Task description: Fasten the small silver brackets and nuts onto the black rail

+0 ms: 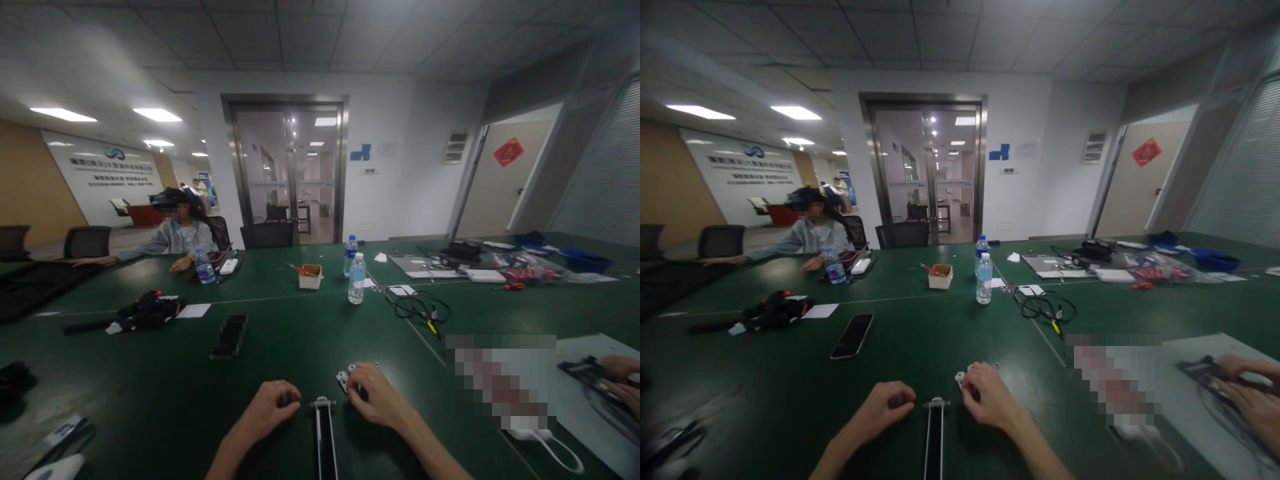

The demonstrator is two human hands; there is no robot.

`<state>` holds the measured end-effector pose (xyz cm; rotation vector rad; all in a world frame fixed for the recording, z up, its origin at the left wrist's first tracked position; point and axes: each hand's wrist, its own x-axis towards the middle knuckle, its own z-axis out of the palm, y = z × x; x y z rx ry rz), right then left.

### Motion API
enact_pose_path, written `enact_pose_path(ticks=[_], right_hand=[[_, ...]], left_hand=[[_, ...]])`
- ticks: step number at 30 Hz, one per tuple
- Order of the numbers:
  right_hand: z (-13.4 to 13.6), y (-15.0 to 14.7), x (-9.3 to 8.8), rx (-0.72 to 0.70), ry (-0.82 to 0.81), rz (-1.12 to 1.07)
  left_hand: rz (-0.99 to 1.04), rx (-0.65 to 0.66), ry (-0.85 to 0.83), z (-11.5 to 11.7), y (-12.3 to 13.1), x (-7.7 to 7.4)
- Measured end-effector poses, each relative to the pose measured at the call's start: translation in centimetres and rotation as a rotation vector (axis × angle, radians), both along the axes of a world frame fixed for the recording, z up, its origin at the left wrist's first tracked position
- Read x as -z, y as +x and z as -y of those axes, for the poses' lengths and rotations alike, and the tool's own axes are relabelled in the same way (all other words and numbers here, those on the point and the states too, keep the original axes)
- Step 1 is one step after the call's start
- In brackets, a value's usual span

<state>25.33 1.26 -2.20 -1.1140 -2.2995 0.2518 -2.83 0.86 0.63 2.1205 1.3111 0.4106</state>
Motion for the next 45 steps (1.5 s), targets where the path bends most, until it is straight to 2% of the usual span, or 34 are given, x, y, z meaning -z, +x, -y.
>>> enact_pose_path(ticks=[6, 15, 24, 34, 45], right_hand=[[0.5, -0.9, 0.1, -0.067, -0.099, 0.149], [0.7, -1.7, 0.5, -0.069, -0.083, 0.174], [0.7, -1.9, 0.1, -0.084, -0.079, 0.163], [0.8, -1.7, -0.4, -0.106, -0.067, 0.165], [0.8, -1.6, -0.6, -0.112, -0.046, 0.231]], left_hand=[[0.002, 0.062, -0.007, 0.4, 1.0, 0.6], [0.02, 0.067, 0.025, 0.3, 1.9, 0.9], [0.028, 0.075, 0.01, 0.2, 1.7, 1.0], [0.031, 0.05, 0.058, 0.0, 2.1, 2.1], [0.032, 0.042, 0.08, 0.5, 2.8, 1.6]])
